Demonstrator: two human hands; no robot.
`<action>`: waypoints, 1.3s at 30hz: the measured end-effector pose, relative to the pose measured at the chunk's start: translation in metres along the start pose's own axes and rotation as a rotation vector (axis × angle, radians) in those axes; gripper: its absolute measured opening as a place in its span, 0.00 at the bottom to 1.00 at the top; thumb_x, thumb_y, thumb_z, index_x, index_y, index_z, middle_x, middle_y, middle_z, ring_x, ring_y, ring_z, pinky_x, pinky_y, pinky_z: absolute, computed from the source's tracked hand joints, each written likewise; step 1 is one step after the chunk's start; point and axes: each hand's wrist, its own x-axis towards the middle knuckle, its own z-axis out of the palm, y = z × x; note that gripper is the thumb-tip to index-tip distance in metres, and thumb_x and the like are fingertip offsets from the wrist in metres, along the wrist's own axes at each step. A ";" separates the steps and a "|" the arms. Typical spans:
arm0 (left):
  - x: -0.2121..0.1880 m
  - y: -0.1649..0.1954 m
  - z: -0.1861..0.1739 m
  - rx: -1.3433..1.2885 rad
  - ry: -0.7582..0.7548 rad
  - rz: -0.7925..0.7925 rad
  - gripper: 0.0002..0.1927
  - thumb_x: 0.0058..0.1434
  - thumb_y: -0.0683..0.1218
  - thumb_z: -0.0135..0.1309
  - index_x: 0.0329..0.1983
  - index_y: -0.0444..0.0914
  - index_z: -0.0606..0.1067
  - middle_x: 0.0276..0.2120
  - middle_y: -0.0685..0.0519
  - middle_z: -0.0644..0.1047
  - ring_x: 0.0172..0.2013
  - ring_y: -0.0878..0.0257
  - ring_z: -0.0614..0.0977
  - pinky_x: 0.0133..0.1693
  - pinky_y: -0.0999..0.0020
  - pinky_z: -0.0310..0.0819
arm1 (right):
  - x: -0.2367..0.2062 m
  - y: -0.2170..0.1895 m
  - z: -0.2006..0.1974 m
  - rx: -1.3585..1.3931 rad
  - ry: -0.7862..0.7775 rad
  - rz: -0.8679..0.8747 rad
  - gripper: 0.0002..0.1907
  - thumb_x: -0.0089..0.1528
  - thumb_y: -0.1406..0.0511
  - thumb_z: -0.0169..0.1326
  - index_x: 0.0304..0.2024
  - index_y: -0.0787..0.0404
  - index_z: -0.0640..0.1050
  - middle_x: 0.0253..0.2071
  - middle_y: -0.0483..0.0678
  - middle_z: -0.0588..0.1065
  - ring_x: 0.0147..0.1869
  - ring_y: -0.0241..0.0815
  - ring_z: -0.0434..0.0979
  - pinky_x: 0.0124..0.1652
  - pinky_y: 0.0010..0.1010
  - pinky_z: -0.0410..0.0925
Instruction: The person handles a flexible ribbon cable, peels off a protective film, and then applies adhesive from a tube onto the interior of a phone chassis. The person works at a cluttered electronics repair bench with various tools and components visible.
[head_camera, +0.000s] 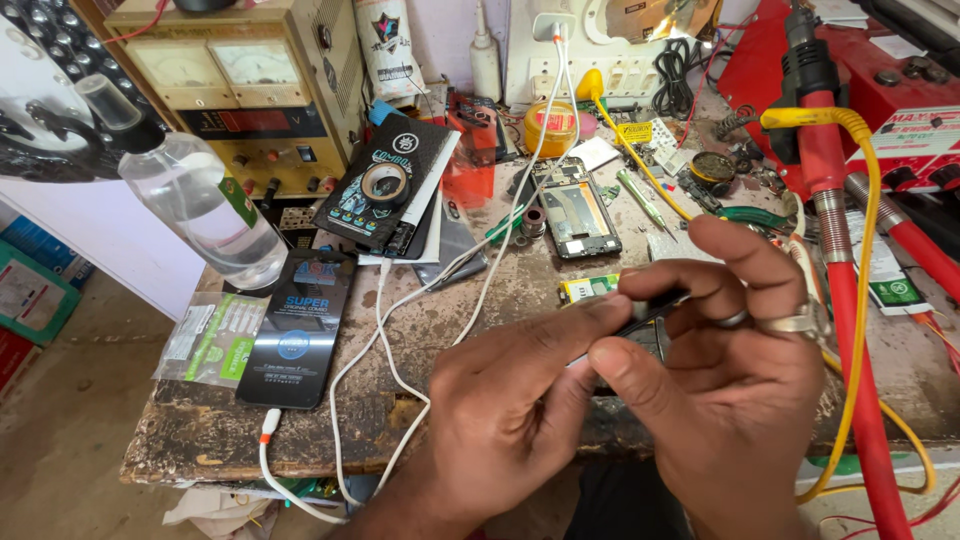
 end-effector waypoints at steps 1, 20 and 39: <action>0.000 -0.002 0.000 -0.020 0.008 0.009 0.15 0.64 0.35 0.56 0.54 0.35 0.77 0.47 0.46 0.83 0.45 0.53 0.89 0.46 0.65 0.85 | 0.001 0.000 -0.002 0.062 -0.014 0.026 0.41 0.55 0.75 0.65 0.68 0.67 0.63 0.50 0.55 0.77 0.51 0.36 0.77 0.53 0.28 0.70; 0.012 -0.015 0.000 -0.096 -0.162 -0.086 0.12 0.72 0.38 0.56 0.57 0.37 0.77 0.46 0.45 0.85 0.44 0.56 0.91 0.45 0.67 0.85 | 0.004 0.026 -0.029 -0.199 -0.033 -0.142 0.21 0.68 0.74 0.60 0.62 0.67 0.70 0.44 0.53 0.81 0.50 0.35 0.81 0.54 0.27 0.73; 0.083 -0.111 -0.023 -0.062 -0.283 -0.274 0.22 0.72 0.46 0.53 0.66 0.35 0.65 0.40 0.47 0.84 0.36 0.64 0.87 0.37 0.70 0.82 | 0.028 0.076 -0.157 0.038 0.212 0.440 0.23 0.66 0.73 0.52 0.63 0.60 0.66 0.46 0.46 0.75 0.45 0.37 0.79 0.41 0.39 0.77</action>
